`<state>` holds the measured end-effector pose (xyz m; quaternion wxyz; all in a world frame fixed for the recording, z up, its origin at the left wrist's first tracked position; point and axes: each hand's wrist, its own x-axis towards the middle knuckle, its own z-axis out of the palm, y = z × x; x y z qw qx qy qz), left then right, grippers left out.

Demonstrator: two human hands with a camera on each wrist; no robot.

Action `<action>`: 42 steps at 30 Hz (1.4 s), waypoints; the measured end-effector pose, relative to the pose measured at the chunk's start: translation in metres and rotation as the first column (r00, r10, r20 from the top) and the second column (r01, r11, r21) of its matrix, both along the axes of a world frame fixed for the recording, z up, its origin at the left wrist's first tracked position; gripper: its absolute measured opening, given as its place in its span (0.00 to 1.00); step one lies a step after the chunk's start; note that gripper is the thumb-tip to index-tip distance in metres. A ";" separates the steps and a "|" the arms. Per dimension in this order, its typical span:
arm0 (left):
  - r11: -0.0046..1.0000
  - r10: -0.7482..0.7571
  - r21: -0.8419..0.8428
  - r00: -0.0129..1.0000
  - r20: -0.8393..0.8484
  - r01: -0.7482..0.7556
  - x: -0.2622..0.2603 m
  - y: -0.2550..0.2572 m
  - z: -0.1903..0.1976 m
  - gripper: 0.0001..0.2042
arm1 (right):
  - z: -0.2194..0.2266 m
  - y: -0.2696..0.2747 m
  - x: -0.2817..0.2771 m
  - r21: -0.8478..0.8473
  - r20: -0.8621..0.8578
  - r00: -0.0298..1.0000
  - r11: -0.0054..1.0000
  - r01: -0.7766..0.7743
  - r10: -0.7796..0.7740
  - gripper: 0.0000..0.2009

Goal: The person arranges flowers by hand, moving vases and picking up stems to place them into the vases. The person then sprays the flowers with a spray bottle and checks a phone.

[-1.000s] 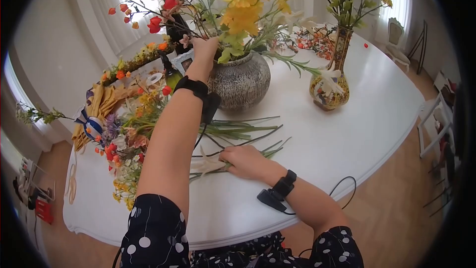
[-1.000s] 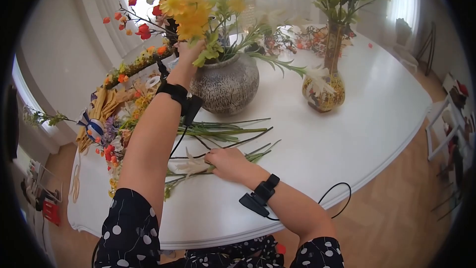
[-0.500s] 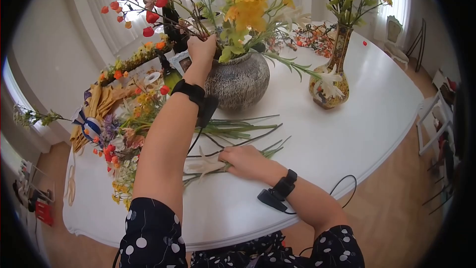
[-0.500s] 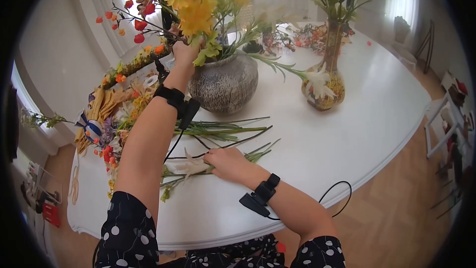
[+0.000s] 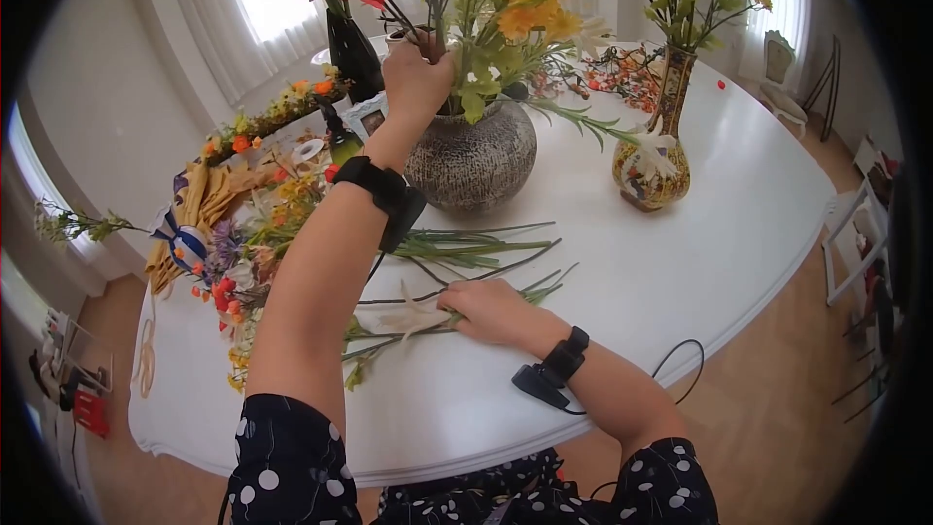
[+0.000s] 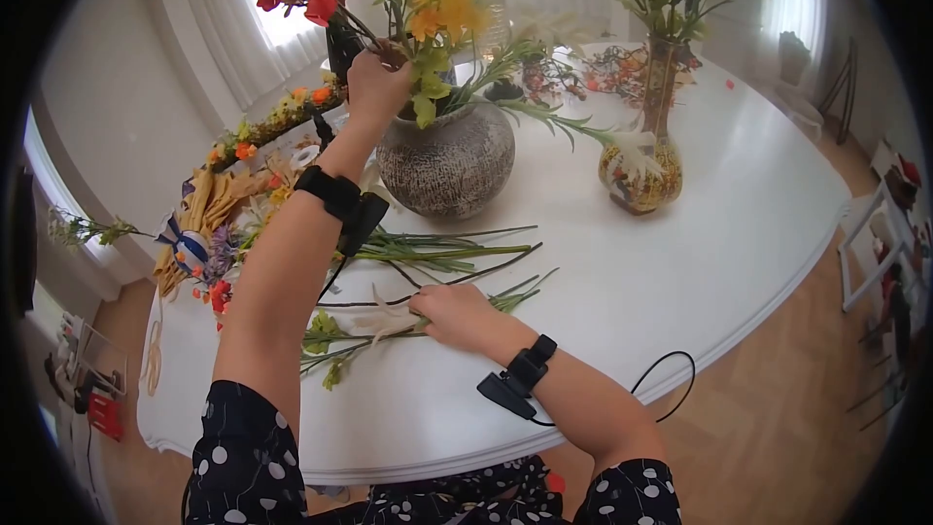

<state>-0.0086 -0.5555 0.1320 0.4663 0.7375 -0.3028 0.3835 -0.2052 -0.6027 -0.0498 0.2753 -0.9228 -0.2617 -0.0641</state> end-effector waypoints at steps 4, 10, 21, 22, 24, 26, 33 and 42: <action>0.991 0.033 0.137 0.975 -0.218 -0.003 0.015 -0.008 -0.030 0.12 | 0.002 0.000 -0.001 -0.019 -0.016 1.000 1.000 0.013 -0.013 0.14; 0.990 -0.076 0.064 0.860 -0.504 0.124 0.012 -0.011 -0.030 0.11 | -0.004 0.000 0.000 -0.005 0.042 0.999 1.000 -0.001 0.002 0.14; 0.969 -0.200 -0.018 0.733 -0.651 0.248 0.003 -0.005 -0.024 0.20 | 0.000 0.001 -0.001 -0.023 0.022 1.000 1.000 0.004 -0.003 0.13; 0.966 -0.226 -0.052 0.725 -0.651 0.254 0.004 -0.005 -0.024 0.20 | -0.001 0.001 -0.001 -0.023 0.021 1.000 1.000 0.006 -0.006 0.13; 0.962 -0.253 -0.087 0.717 -0.649 0.260 0.005 -0.005 -0.027 0.21 | -0.002 0.000 -0.001 -0.021 0.032 0.999 1.000 0.003 -0.003 0.13; 0.953 -0.292 -0.237 0.783 -0.549 0.190 0.007 -0.007 -0.033 0.22 | -0.002 0.000 -0.001 -0.019 0.043 0.999 1.000 0.000 0.001 0.13; 0.983 -0.148 -0.168 0.844 -0.515 0.070 0.012 -0.003 -0.038 0.20 | 0.000 0.001 0.000 -0.035 0.008 1.000 0.999 0.001 0.000 0.13; 0.997 -0.024 -0.077 0.897 -0.441 -0.011 0.039 0.008 -0.058 0.14 | 0.000 0.001 0.000 -0.031 0.004 1.000 0.999 -0.005 0.005 0.13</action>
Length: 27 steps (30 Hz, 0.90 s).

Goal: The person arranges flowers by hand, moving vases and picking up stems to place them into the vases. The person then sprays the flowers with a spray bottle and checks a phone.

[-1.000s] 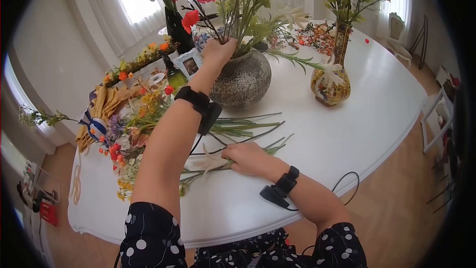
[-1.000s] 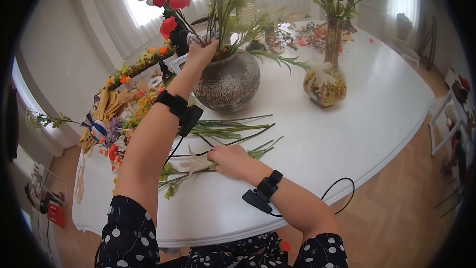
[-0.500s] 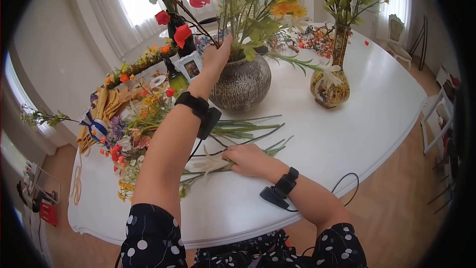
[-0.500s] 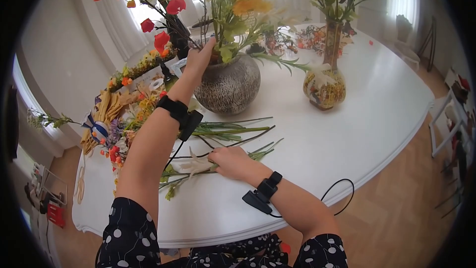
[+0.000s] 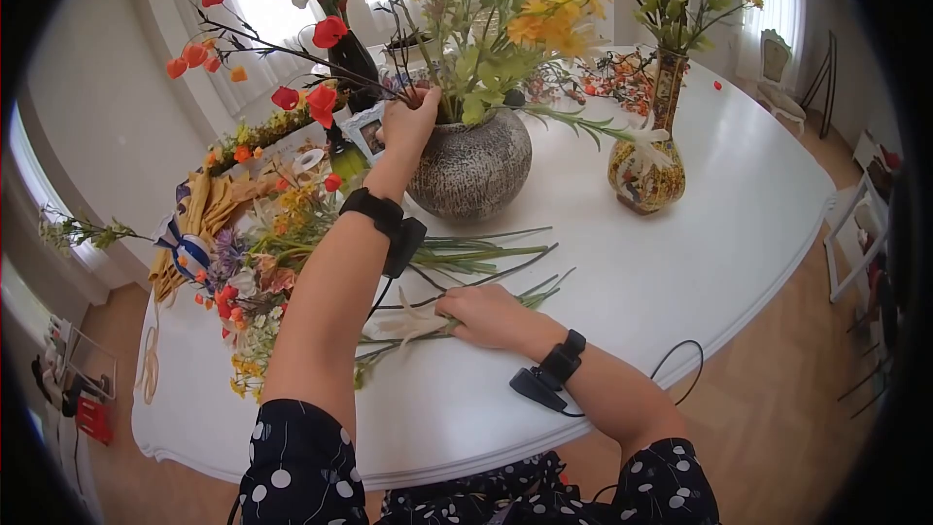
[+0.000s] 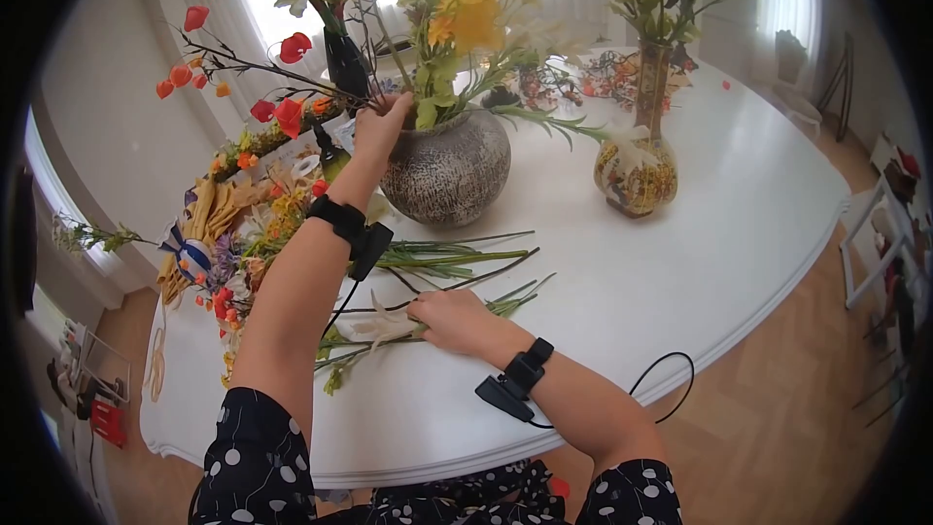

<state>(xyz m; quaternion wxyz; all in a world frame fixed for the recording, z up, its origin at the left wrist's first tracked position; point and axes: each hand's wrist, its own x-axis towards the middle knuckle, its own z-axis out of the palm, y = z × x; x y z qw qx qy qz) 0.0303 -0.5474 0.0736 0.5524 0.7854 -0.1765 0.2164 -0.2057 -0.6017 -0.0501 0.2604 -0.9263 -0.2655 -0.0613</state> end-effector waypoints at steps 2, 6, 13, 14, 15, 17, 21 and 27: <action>0.999 -0.015 -0.027 0.999 0.050 0.017 0.008 0.002 -0.007 0.13 | 0.000 0.000 0.000 -0.006 -0.003 1.000 1.000 0.002 -0.002 0.13; 0.998 0.008 -0.063 0.998 0.063 -0.004 0.010 0.004 -0.012 0.14 | 0.003 0.001 -0.001 -0.002 -0.021 1.000 1.000 0.003 -0.003 0.12; 0.961 0.247 0.123 0.969 0.029 -0.249 0.021 0.004 -0.018 0.19 | 0.000 0.000 0.000 0.018 0.015 1.000 1.000 -0.008 0.008 0.10; 0.947 0.290 0.135 0.957 0.029 -0.291 0.023 0.005 -0.020 0.21 | 0.000 0.000 -0.001 0.020 0.015 1.000 1.000 -0.009 0.008 0.10; 0.947 0.290 0.137 0.956 0.028 -0.292 0.021 0.006 -0.020 0.21 | 0.000 0.000 -0.001 0.020 0.016 1.000 1.000 -0.006 0.006 0.10; 0.976 0.202 0.091 0.979 -0.024 -0.199 0.017 0.008 -0.021 0.22 | 0.002 0.001 -0.002 0.022 0.016 1.000 1.000 -0.005 0.004 0.10; 0.995 0.080 0.067 0.991 -0.104 -0.073 0.001 0.012 -0.020 0.25 | 0.002 0.001 -0.002 0.002 -0.014 1.000 1.000 0.001 -0.001 0.13; 0.995 0.094 0.040 0.995 -0.042 -0.093 -0.045 0.029 -0.025 0.32 | 0.005 0.001 -0.005 0.027 0.000 1.000 1.000 -0.010 0.010 0.13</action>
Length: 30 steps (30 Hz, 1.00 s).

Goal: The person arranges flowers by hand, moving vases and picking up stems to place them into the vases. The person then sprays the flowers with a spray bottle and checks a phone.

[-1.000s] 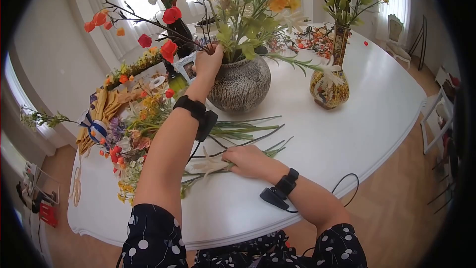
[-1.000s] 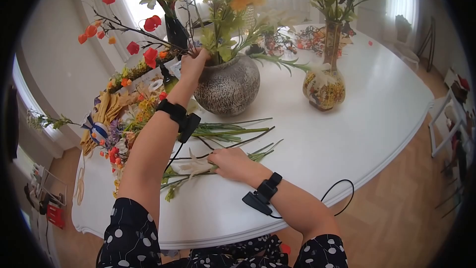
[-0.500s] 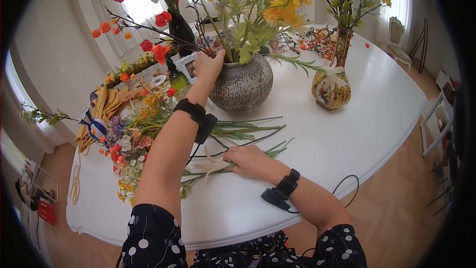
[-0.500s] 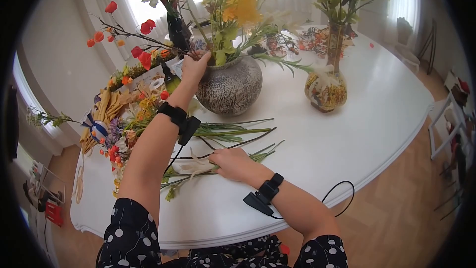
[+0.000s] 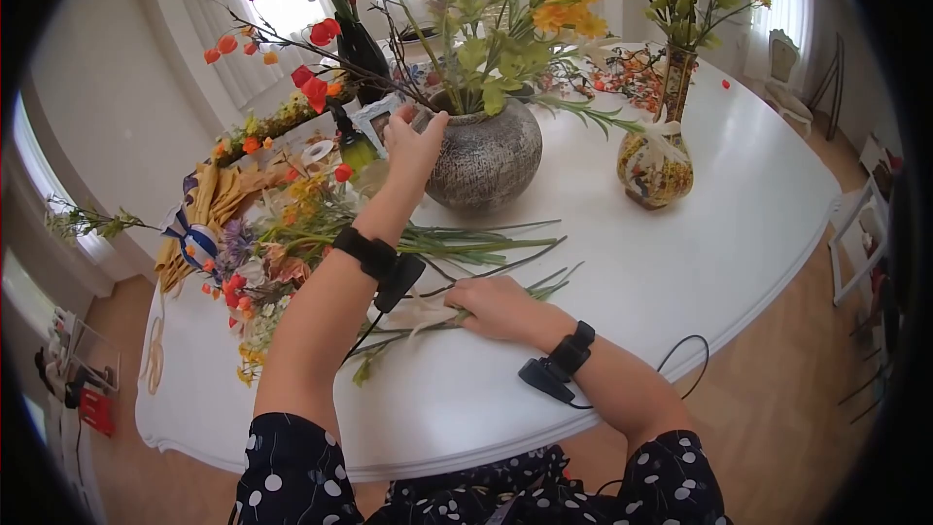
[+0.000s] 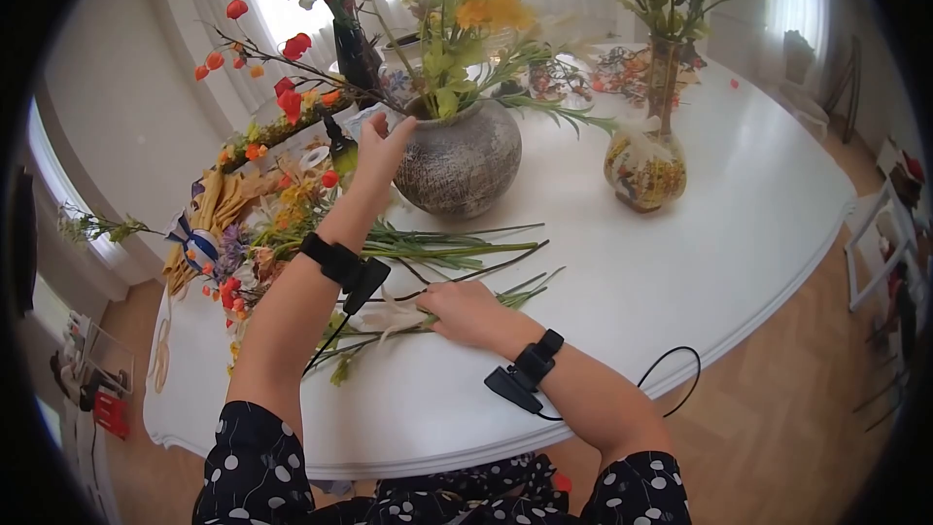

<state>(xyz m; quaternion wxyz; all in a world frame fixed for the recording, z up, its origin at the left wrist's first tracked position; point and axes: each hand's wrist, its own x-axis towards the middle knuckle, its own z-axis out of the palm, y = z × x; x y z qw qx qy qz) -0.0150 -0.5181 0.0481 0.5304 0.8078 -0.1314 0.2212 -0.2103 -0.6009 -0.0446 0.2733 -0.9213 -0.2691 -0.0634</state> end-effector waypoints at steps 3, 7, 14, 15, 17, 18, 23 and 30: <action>0.979 -0.148 -0.149 0.987 -0.059 0.138 -0.030 0.025 -0.003 0.33 | 0.001 -0.001 -0.001 -0.008 -0.005 1.000 1.000 -0.005 0.005 0.13; 0.887 -0.402 -0.331 0.891 -0.210 0.322 -0.119 0.072 0.019 0.25 | 0.004 0.000 -0.001 -0.027 -0.027 1.000 1.000 -0.002 0.001 0.12; 0.562 -0.827 -0.498 0.438 -0.353 0.660 -0.192 0.153 -0.003 0.15 | 0.002 0.004 0.001 -0.086 -0.001 1.000 0.996 0.012 -0.013 0.09; 0.523 -0.845 -0.448 0.370 -0.386 0.725 -0.196 0.160 -0.010 0.14 | 0.004 0.005 0.001 -0.087 -0.008 1.000 0.996 0.015 -0.015 0.09; 0.438 -0.852 -0.429 0.213 -0.478 0.790 -0.201 0.170 -0.025 0.14 | 0.003 0.006 0.003 -0.065 0.007 1.000 0.998 0.016 -0.016 0.08; 0.456 -0.852 -0.454 0.227 -0.473 0.766 -0.200 0.172 -0.036 0.14 | 0.004 0.007 0.003 -0.066 -0.002 1.000 0.998 0.015 -0.015 0.08; 0.367 -0.822 -0.498 0.023 -0.569 0.785 -0.198 0.174 -0.079 0.14 | 0.011 0.014 0.000 -0.142 -0.007 1.000 0.990 0.025 -0.027 0.09; 0.466 -0.833 -0.640 0.058 -0.551 0.611 -0.196 0.176 -0.100 0.18 | 0.012 0.019 0.004 0.146 0.138 0.965 0.969 0.201 -0.221 0.12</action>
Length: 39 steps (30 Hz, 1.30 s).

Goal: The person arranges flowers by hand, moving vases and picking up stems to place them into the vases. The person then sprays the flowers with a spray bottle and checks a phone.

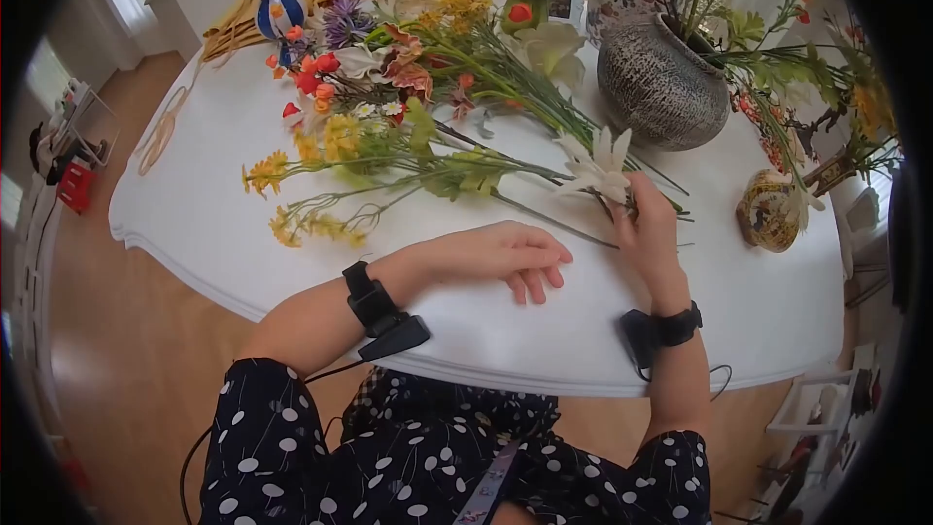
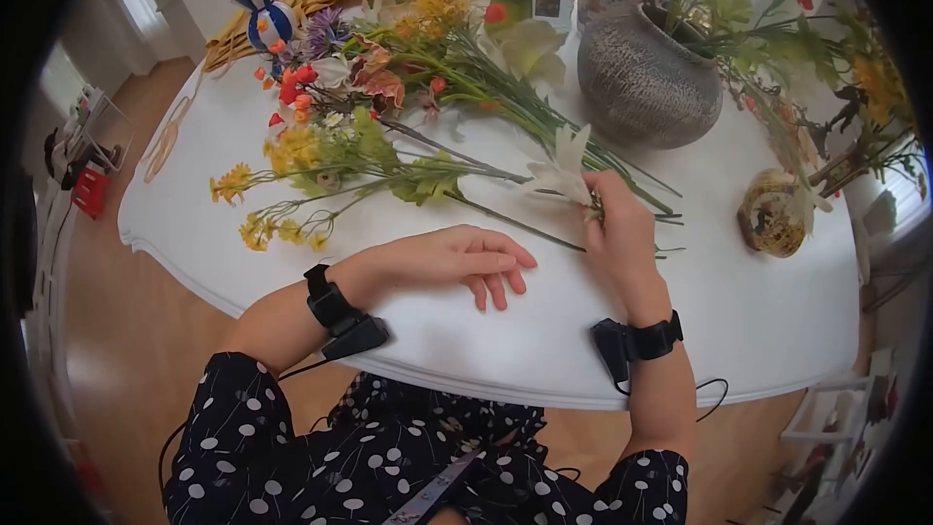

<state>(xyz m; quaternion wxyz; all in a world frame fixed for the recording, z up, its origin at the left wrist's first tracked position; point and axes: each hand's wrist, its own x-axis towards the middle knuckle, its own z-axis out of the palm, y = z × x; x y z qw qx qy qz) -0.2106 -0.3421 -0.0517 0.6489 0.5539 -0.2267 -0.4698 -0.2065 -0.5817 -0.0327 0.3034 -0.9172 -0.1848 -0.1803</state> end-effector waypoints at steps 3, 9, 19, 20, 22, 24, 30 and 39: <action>0.946 0.277 -0.152 0.958 -0.069 -0.285 0.000 -0.002 -0.005 0.20 | -0.001 -0.002 0.002 0.102 0.054 0.998 0.995 0.020 -0.025 0.12; 0.813 0.497 -0.280 0.859 -0.125 -0.511 0.008 0.002 -0.001 0.22 | -0.001 -0.003 0.002 0.053 0.100 0.994 0.997 -0.047 0.042 0.10; 0.723 0.600 -0.335 0.790 -0.128 -0.604 0.006 -0.001 -0.006 0.19 | 0.011 0.007 -0.009 -0.081 0.012 0.997 0.994 -0.073 0.074 0.08; 0.719 0.620 -0.336 0.780 -0.085 -0.608 0.005 -0.002 -0.006 0.19 | 0.012 0.007 -0.009 -0.082 0.000 0.998 0.994 -0.066 0.066 0.08; 0.690 0.663 -0.349 0.747 -0.045 -0.634 0.006 0.000 -0.006 0.19 | 0.013 0.007 -0.008 -0.087 -0.002 0.999 0.995 -0.050 0.050 0.07; 0.665 0.699 -0.365 0.715 -0.004 -0.652 0.006 0.002 -0.007 0.19 | 0.013 0.006 -0.007 -0.093 -0.002 1.000 0.995 -0.026 0.026 0.07; 0.541 0.814 -0.414 0.579 0.041 -0.732 0.010 0.009 0.010 0.18 | 0.009 -0.012 -0.001 0.095 0.200 0.974 0.992 0.087 -0.104 0.07; 0.322 0.941 -0.702 0.294 0.165 -0.636 0.014 0.040 0.078 0.14 | 0.021 -0.013 -0.004 0.360 0.330 0.882 0.908 0.213 -0.337 0.06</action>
